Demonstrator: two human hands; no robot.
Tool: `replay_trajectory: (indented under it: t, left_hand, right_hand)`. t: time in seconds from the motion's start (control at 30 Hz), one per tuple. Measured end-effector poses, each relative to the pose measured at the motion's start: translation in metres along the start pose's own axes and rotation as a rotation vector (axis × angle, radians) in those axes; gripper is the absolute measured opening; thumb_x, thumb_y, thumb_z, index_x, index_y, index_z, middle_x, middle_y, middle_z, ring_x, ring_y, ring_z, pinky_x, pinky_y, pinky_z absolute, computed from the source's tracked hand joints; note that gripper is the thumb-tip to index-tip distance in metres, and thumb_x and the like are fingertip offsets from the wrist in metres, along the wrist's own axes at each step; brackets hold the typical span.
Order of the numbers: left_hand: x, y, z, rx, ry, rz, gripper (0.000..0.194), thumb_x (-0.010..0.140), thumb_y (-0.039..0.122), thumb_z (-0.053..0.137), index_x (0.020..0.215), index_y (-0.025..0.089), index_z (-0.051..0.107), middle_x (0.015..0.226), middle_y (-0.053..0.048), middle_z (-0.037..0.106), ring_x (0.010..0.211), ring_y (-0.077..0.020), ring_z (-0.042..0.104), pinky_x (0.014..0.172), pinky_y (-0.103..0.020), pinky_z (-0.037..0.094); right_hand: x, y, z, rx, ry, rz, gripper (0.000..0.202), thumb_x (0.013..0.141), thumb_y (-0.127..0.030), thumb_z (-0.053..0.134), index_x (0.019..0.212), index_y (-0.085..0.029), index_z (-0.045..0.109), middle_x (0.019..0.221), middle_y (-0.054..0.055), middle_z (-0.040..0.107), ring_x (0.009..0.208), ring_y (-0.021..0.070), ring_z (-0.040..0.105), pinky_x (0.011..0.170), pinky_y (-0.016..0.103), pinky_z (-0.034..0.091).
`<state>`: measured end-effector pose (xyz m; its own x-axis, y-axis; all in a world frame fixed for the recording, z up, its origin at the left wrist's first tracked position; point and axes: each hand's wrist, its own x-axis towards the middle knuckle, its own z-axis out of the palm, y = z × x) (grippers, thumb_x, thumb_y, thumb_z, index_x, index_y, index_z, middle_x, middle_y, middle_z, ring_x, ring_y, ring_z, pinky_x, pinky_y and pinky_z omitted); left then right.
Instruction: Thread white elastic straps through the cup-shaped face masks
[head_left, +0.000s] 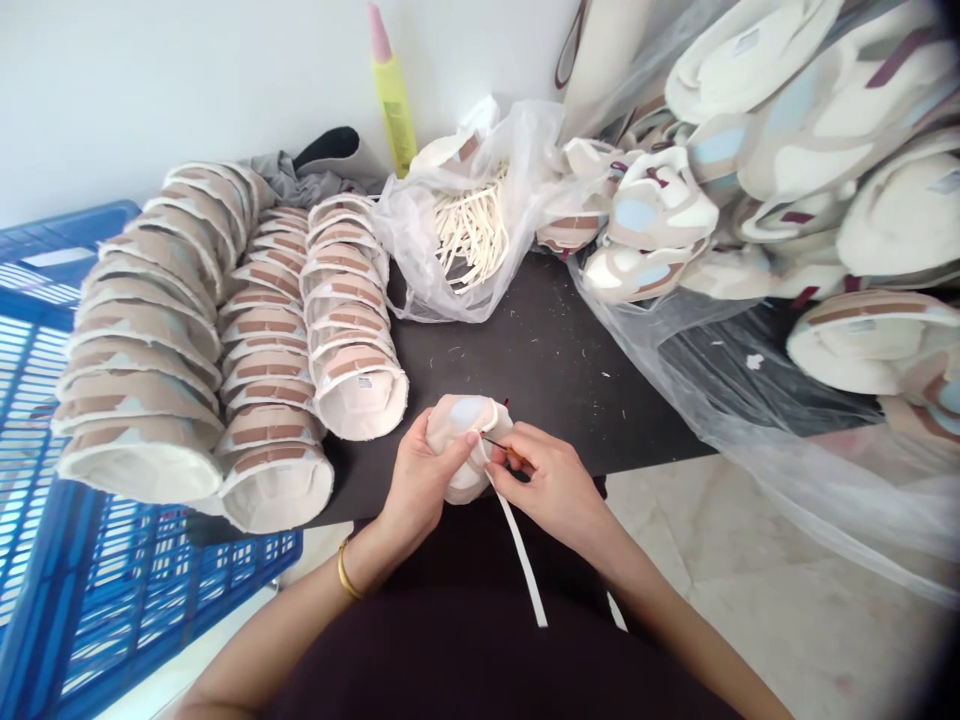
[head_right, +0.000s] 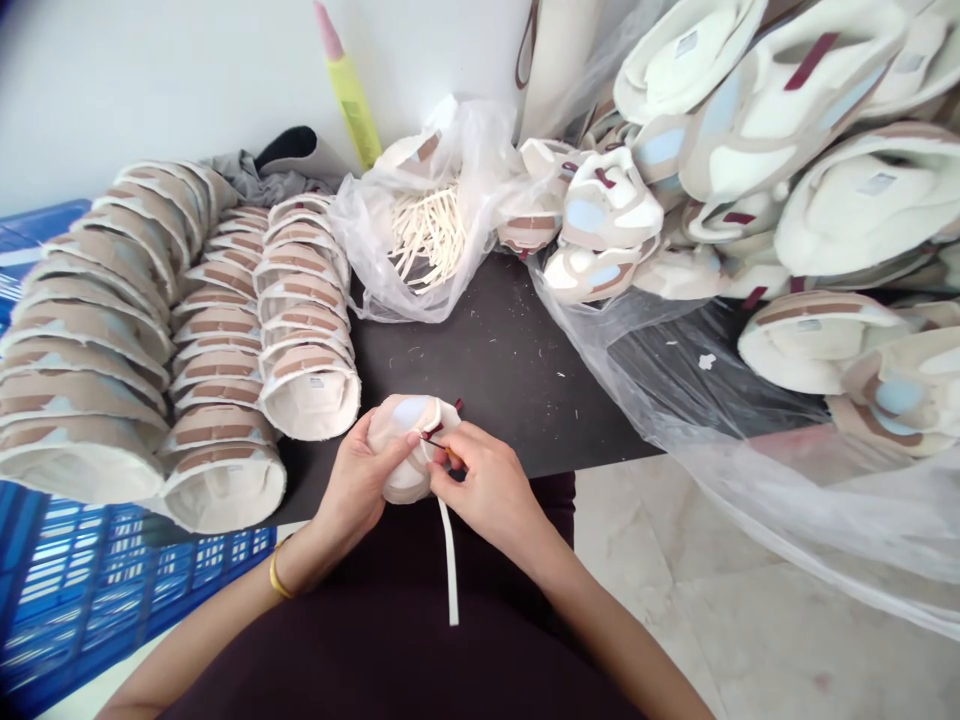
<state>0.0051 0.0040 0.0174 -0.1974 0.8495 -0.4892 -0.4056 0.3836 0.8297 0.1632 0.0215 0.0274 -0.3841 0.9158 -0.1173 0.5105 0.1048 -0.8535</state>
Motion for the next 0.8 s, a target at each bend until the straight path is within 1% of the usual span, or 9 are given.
replay_trajectory:
  t: [0.07, 0.17, 0.27, 0.37, 0.67, 0.73, 0.8]
  left_hand:
    - [0.000, 0.000, 0.000, 0.012, 0.004, 0.025, 0.046, 0.070, 0.030, 0.085, 0.109, 0.018, 0.063, 0.098, -0.004, 0.073, 0.083, -0.0174, 0.069, 0.078, -0.029, 0.055]
    - [0.000, -0.001, -0.001, 0.073, 0.015, 0.070, 0.043, 0.073, 0.032, 0.083, 0.108, 0.018, 0.063, 0.097, -0.004, 0.073, 0.085, -0.0178, 0.069, 0.079, -0.029, 0.055]
    - [-0.001, -0.002, -0.002, 0.183, 0.035, 0.108, 0.042, 0.074, 0.035, 0.082, 0.108, 0.017, 0.064, 0.096, -0.005, 0.072, 0.084, -0.0187, 0.068, 0.078, -0.029, 0.054]
    - [-0.001, -0.004, -0.003, 0.258, 0.050, 0.149, 0.040, 0.075, 0.037, 0.081, 0.106, 0.017, 0.066, 0.095, -0.005, 0.072, 0.083, -0.0187, 0.068, 0.076, -0.028, 0.053]
    - [-0.004, -0.004, -0.003, 0.332, 0.050, 0.210, 0.033, 0.078, 0.037, 0.078, 0.102, 0.017, 0.066, 0.092, -0.003, 0.072, 0.080, -0.0174, 0.065, 0.073, -0.026, 0.052]
    - [-0.005, -0.004, -0.004, 0.385, 0.054, 0.237, 0.030, 0.079, 0.036, 0.077, 0.100, 0.017, 0.067, 0.089, -0.002, 0.071, 0.078, -0.0163, 0.064, 0.072, -0.025, 0.050]
    - [-0.006, -0.005, -0.006, 0.475, 0.061, 0.294, 0.023, 0.081, 0.034, 0.075, 0.095, 0.017, 0.068, 0.083, -0.001, 0.069, 0.074, -0.0146, 0.062, 0.070, -0.024, 0.049]
  right_hand:
    - [-0.002, 0.001, 0.000, 0.013, -0.005, -0.002, 0.011, 0.094, -0.024, 0.053, 0.085, -0.021, 0.058, 0.078, -0.001, 0.055, 0.067, 0.0120, 0.052, 0.061, 0.024, 0.042]
    - [-0.007, 0.001, 0.001, -0.014, 0.032, -0.034, 0.017, 0.102, -0.024, 0.041, 0.098, -0.021, 0.058, 0.085, 0.000, 0.057, 0.072, 0.0122, 0.056, 0.067, 0.025, 0.044]
    - [-0.010, 0.003, 0.003, -0.094, 0.077, -0.102, 0.020, 0.102, -0.021, 0.040, 0.098, -0.021, 0.060, 0.085, 0.001, 0.056, 0.071, 0.0119, 0.056, 0.066, 0.025, 0.043]
    - [-0.012, 0.004, 0.005, -0.133, 0.099, -0.138, 0.019, 0.102, -0.020, 0.043, 0.097, -0.020, 0.061, 0.086, 0.001, 0.056, 0.071, 0.0115, 0.056, 0.066, 0.025, 0.043]
    - [-0.013, 0.003, 0.006, -0.195, 0.155, -0.164, 0.019, 0.101, -0.018, 0.044, 0.096, -0.018, 0.063, 0.082, 0.000, 0.056, 0.066, 0.0106, 0.055, 0.063, 0.024, 0.042]
    - [-0.014, 0.002, 0.007, -0.245, 0.167, -0.173, 0.020, 0.101, -0.017, 0.043, 0.095, -0.018, 0.063, 0.082, 0.001, 0.056, 0.066, 0.0111, 0.055, 0.063, 0.024, 0.042]
    - [-0.017, 0.000, 0.011, -0.331, 0.190, -0.186, 0.022, 0.100, -0.016, 0.042, 0.091, -0.017, 0.062, 0.081, 0.001, 0.056, 0.066, 0.0119, 0.055, 0.061, 0.025, 0.041]
